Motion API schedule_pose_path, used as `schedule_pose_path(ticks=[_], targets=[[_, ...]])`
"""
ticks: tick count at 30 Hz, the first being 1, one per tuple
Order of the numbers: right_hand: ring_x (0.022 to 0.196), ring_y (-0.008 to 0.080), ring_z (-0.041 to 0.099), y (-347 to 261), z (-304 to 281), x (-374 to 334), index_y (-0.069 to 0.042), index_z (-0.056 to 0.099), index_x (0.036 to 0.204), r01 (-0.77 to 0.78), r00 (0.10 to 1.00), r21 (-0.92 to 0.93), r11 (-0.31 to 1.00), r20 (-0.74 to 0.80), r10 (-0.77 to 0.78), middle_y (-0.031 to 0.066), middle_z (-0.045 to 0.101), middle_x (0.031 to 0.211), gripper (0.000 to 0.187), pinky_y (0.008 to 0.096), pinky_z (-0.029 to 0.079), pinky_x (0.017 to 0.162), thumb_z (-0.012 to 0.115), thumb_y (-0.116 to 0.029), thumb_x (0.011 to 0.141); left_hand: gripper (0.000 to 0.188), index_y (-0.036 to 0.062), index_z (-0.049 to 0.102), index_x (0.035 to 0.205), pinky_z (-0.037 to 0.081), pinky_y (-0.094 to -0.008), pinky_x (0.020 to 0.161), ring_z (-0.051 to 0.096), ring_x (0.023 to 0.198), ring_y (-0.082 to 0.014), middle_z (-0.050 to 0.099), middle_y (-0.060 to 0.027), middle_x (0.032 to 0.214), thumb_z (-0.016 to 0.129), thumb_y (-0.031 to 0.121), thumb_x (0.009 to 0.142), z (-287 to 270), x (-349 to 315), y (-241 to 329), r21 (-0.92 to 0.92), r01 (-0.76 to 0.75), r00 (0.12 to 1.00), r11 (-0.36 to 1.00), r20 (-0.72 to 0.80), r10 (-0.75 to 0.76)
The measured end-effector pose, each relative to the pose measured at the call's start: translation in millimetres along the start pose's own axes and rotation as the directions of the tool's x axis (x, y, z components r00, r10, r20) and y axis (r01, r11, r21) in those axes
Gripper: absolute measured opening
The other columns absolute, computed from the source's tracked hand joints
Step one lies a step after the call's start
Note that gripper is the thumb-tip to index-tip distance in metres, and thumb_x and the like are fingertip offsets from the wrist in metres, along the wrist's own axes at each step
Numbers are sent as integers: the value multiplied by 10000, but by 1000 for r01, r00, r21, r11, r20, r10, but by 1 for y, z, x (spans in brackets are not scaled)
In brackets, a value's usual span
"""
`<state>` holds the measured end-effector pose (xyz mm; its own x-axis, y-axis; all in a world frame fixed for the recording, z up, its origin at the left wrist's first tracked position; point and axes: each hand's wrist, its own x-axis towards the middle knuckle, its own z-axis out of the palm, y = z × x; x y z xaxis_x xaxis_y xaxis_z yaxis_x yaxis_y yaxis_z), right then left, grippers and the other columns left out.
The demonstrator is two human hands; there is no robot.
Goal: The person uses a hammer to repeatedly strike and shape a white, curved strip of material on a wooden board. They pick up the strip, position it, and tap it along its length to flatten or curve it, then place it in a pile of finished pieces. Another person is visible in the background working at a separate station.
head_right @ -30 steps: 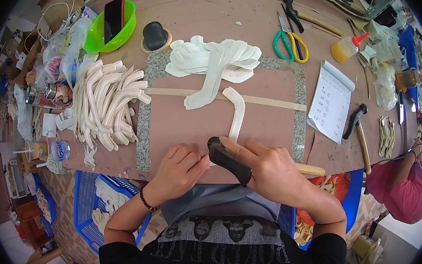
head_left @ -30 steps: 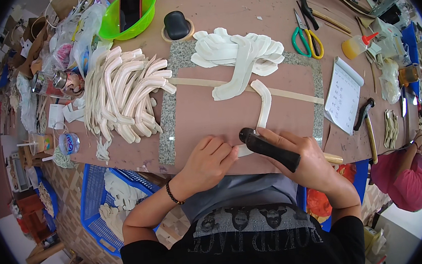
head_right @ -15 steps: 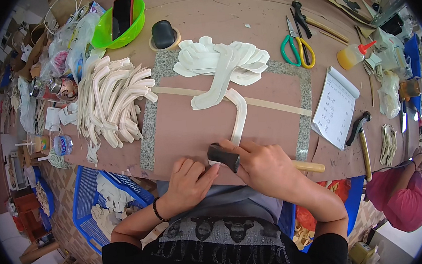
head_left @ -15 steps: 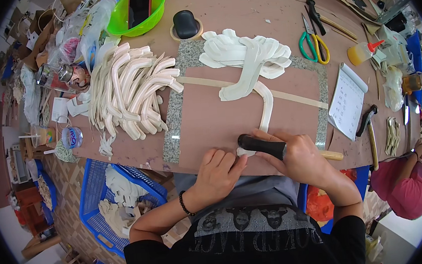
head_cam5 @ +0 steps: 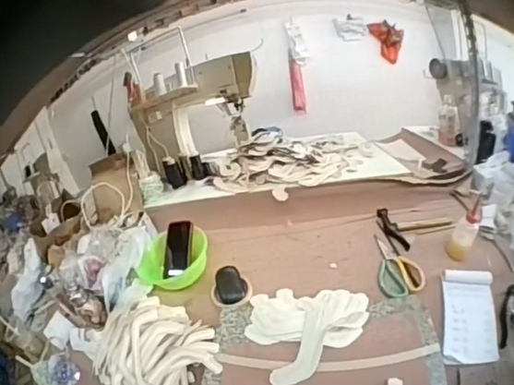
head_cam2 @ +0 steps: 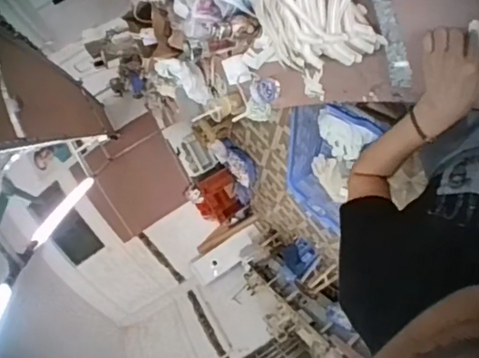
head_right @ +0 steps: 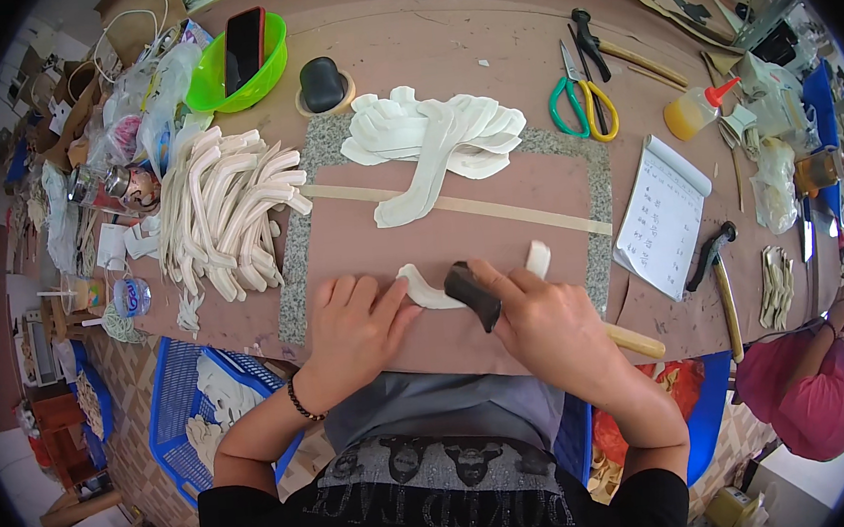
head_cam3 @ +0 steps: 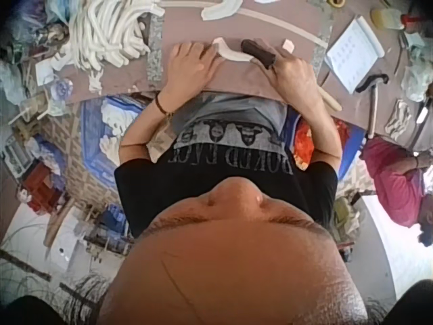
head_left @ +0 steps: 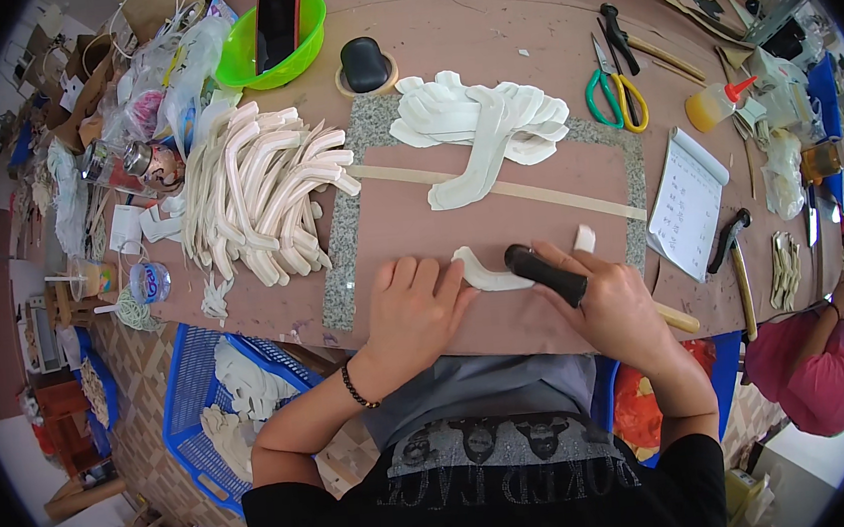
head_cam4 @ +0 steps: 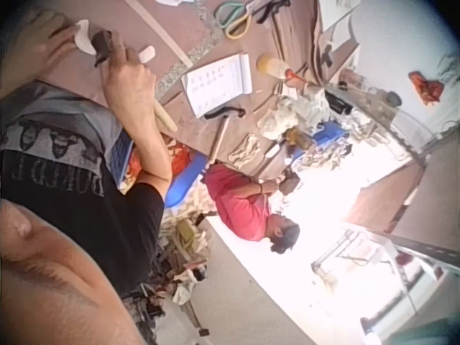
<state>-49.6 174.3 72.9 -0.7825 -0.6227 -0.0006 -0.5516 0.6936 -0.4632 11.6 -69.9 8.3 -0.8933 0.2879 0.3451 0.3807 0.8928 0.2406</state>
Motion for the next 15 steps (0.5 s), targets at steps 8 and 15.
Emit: schedule_pose_path(ticks=[8, 15], targets=[[712, 367, 701, -4, -21, -34, -76, 665, 1340, -91, 996, 116, 989, 7, 91, 146, 714, 899, 457, 452, 567, 649, 740, -216, 912, 292, 17, 705, 1113, 481, -404, 819, 578, 949, -293, 583, -106, 1022, 728, 19, 822, 41, 70, -2, -428, -233, 952, 873, 84, 296], [711, 370, 706, 13, -15, -34, -97, 692, 1320, -227, 970, 145, 963, -60, 237, 147, 723, 903, 428, 442, 568, 643, 741, -278, 935, 297, 8, 699, 1094, 524, -419, 816, 623, 961, -312, 611, -129, 1025, 729, -43, 803, 43, 89, 0, -593, -62, 938, 803, 241, 250]])
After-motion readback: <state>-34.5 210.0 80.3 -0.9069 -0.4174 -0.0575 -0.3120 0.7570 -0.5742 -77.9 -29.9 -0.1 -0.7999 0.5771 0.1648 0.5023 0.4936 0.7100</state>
